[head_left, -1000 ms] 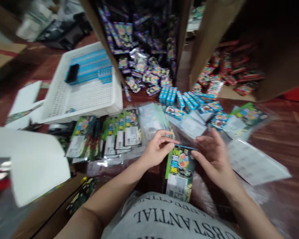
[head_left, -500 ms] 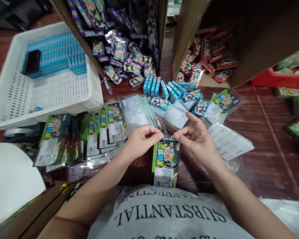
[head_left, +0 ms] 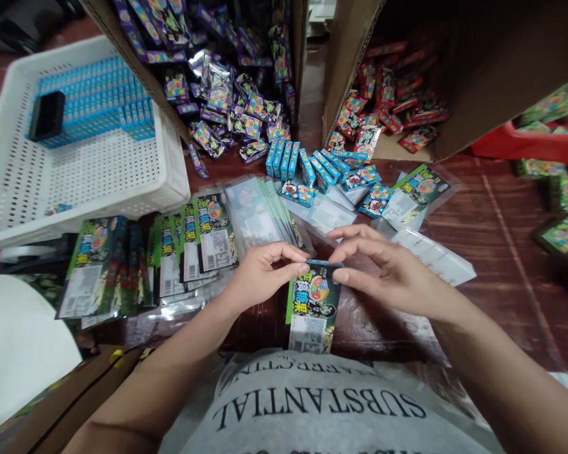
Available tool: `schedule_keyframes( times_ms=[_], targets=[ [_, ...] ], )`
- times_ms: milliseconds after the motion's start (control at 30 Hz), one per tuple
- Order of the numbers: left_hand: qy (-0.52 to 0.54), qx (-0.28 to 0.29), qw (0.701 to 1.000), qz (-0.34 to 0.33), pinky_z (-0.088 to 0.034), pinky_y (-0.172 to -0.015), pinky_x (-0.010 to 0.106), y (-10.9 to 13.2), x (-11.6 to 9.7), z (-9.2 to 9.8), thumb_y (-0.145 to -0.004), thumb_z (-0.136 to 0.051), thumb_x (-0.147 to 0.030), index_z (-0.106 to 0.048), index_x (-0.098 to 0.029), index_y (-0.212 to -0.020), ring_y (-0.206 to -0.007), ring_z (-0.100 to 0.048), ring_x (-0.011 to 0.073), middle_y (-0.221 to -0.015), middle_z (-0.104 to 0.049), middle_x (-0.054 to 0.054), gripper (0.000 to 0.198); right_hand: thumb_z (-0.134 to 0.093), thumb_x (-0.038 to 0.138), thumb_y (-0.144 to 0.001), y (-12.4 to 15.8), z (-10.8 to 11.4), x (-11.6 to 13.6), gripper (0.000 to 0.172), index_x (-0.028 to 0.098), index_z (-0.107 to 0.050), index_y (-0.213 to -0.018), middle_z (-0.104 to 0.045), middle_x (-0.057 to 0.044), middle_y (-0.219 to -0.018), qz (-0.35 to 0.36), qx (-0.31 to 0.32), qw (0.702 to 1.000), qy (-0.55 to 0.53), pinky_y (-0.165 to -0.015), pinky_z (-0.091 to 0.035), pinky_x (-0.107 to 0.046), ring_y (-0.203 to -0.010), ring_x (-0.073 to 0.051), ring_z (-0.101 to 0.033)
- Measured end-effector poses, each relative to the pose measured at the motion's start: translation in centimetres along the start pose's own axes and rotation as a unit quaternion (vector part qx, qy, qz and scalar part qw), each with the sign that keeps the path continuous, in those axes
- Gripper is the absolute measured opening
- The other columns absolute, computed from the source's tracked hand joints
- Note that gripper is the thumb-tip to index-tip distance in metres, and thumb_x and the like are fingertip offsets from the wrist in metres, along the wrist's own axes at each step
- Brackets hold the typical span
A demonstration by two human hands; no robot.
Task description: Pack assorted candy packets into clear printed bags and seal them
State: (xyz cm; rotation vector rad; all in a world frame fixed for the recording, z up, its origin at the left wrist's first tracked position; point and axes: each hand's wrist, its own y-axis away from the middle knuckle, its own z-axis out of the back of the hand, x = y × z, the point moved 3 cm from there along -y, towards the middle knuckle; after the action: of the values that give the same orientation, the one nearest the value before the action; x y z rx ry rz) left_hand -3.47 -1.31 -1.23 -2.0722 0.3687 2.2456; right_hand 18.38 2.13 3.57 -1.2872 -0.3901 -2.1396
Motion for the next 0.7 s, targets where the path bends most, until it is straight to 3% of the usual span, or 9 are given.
schedule_keyframes(
  times_ms=[100,267,367,433,533,700],
  targets=[
    [-0.007,-0.003,1.0,-0.006,-0.057,-0.086,0.034,0.2,-0.2,0.1,-0.083,-0.078,-0.029,-0.074,-0.019,-0.087,-0.093,-0.073,0.0173,-0.101,-0.078,0.006,0.01,-0.066,0.033,-0.093,-1.1,-0.7,0.4,0.009,0.025,-0.07,-0.095,-0.062,-0.009,-0.125,0.004,0.04,0.998,0.056,-0.105,-0.048,-0.048,-0.127,-0.027,-0.056],
    [0.0,-0.006,1.0,-0.006,-0.057,-0.087,0.035,0.6,-0.1,0.7,-0.084,-0.077,-0.028,-0.074,-0.02,-0.086,-0.093,-0.073,0.0178,-0.101,-0.079,0.005,0.009,-0.065,0.03,-0.094,-1.4,-2.0,0.1,0.025,0.026,-0.06,-0.118,-0.059,-0.009,-0.122,0.03,-0.022,0.989,0.143,-0.099,-0.049,-0.048,-0.121,-0.028,-0.056],
    [0.006,-0.018,1.0,0.011,-0.057,-0.088,0.036,1.0,0.1,1.1,-0.084,-0.076,-0.029,-0.075,-0.021,-0.087,-0.092,-0.073,0.0187,-0.101,-0.079,0.005,0.009,-0.065,0.033,-0.095,-1.0,-2.6,0.1,0.012,0.027,-0.063,-0.105,-0.061,-0.008,-0.112,0.069,-0.04,0.974,0.214,-0.09,-0.051,-0.046,-0.108,-0.028,-0.058],
    [0.022,-0.031,0.999,0.025,-0.057,-0.088,0.037,1.5,0.5,1.3,-0.083,-0.077,-0.028,-0.076,-0.021,-0.088,-0.092,-0.073,0.0193,-0.101,-0.079,0.006,0.009,-0.061,0.036,-0.098,-0.8,-3.2,-0.1,0.009,0.028,-0.065,-0.101,-0.064,-0.007,-0.11,0.084,-0.024,0.963,0.254,-0.086,-0.051,-0.045,-0.103,-0.027,-0.06],
    [0.051,-0.053,0.997,0.031,-0.057,-0.09,0.038,2.2,1.6,1.5,-0.081,-0.079,-0.026,-0.076,-0.021,-0.09,-0.092,-0.074,0.0196,-0.1,-0.079,0.007,0.01,-0.055,0.043,-0.101,-0.6,-4.5,-1.1,0.02,0.029,-0.065,-0.111,-0.069,-0.007,-0.112,0.09,-0.002,0.958,0.271,-0.083,-0.053,-0.048,-0.099,-0.028,-0.065],
    [0.055,-0.069,0.996,0.014,-0.057,-0.094,0.039,3.9,2.7,3.5,-0.082,-0.08,-0.03,-0.075,-0.02,-0.092,-0.098,-0.073,0.0208,-0.105,-0.078,0.007,0.015,-0.055,0.051,-0.098,-2.6,-6.6,-3.2,0.035,0.03,-0.063,-0.125,-0.075,-0.006,-0.113,0.111,0.085,0.971,0.194,-0.069,-0.061,-0.044,-0.088,-0.029,-0.075]
  ],
)
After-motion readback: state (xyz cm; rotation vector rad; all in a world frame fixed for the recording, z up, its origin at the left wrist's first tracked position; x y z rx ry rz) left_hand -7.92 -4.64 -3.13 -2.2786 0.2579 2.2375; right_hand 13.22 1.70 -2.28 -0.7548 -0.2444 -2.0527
